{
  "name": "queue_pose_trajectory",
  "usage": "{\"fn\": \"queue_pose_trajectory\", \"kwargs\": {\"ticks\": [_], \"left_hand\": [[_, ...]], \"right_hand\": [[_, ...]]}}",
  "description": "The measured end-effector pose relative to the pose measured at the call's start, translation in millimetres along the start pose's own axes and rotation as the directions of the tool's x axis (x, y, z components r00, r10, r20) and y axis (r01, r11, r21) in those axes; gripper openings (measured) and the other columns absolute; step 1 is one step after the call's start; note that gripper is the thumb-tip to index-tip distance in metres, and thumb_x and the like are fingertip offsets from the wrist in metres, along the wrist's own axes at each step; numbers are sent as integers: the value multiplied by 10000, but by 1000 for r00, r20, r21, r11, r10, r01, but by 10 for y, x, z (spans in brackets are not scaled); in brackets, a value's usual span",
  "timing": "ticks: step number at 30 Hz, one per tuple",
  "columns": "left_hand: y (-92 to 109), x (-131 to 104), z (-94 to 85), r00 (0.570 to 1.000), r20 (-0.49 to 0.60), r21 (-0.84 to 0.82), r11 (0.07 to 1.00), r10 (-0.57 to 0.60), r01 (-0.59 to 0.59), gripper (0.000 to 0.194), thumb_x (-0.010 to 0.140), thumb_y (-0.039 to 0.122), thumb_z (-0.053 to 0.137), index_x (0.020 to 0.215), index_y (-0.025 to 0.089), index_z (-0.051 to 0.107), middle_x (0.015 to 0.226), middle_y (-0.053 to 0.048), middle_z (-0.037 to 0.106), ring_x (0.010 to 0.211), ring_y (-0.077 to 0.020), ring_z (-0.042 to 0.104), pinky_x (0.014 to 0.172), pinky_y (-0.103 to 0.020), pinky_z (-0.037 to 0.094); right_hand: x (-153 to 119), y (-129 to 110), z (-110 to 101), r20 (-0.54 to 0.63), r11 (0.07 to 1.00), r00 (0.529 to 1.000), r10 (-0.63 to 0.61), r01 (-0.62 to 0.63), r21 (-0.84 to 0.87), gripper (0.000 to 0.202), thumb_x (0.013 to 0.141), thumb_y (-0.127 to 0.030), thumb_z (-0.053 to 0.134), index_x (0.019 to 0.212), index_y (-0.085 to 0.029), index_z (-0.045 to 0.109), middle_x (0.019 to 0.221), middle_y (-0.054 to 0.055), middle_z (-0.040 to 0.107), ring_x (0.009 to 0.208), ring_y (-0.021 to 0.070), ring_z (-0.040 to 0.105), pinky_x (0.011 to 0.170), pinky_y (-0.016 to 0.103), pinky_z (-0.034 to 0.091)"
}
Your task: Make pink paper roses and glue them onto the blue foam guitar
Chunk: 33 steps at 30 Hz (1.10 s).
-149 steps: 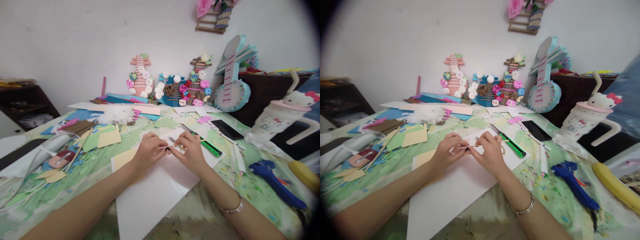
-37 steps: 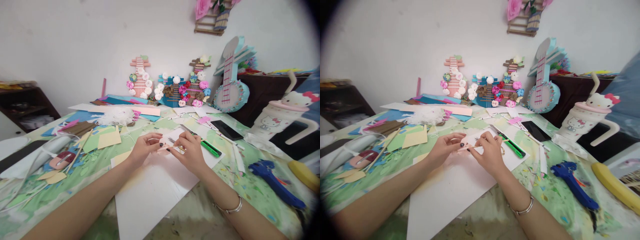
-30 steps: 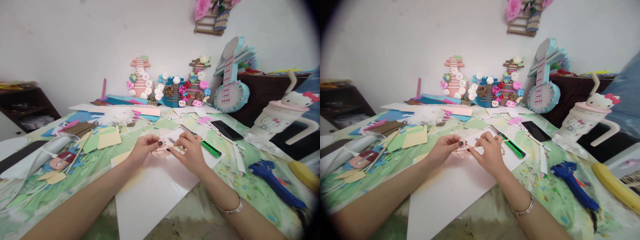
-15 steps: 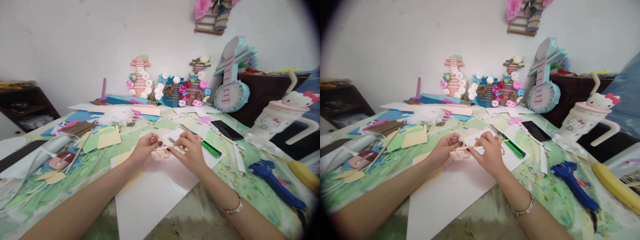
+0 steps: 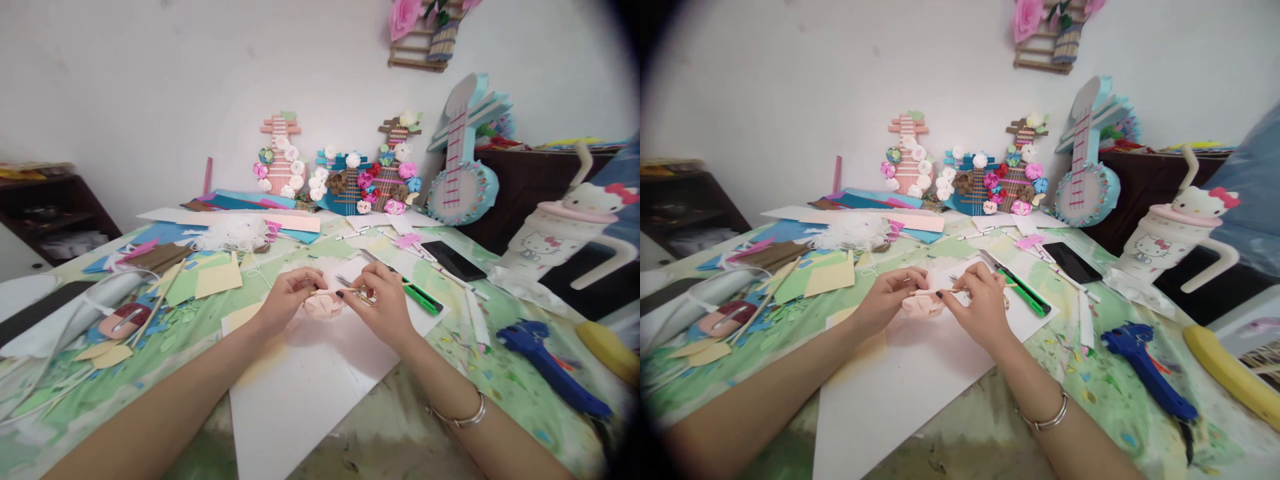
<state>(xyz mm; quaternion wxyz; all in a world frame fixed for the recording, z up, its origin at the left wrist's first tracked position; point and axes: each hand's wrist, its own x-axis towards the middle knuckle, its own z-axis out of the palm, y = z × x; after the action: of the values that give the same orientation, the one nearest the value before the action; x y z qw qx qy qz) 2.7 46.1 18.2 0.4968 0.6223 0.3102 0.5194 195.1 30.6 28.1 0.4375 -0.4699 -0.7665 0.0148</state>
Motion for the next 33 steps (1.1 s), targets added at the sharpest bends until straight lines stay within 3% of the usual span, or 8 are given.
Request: {"fn": "queue_pose_trajectory", "kwargs": {"ticks": [7,17,33], "left_hand": [[26,-23,-10,999,-30,-63,997,-44,42,95,642,99,590,664,142,671,875,-40,585,842,-164,549,755,-260,390],[72,-24,-16,996,8,-149,985,-85,85,141,561,95,556,655,141,649,915,-47,566,865,-185,525,729,-264,385],[80,-25,-12,999,11,-125,991,-42,44,100,622,194,711,666,132,646,933,-64,561,870,-182,543,729,-265,412]], "right_hand": [[5,7,2,-10,1000,1000,20,-20,9,183,748,-334,650,676,-175,596,760,-2,492,665,119,476,711,320,292],[2,2,-5,10,999,1000,29,-29,26,203,759,-334,625,643,-173,581,754,-2,504,654,116,477,705,318,292],[17,9,-15,9,996,998,63,-64,55,212,755,-314,608,605,-169,571,709,-13,486,631,106,456,648,295,269]]}}
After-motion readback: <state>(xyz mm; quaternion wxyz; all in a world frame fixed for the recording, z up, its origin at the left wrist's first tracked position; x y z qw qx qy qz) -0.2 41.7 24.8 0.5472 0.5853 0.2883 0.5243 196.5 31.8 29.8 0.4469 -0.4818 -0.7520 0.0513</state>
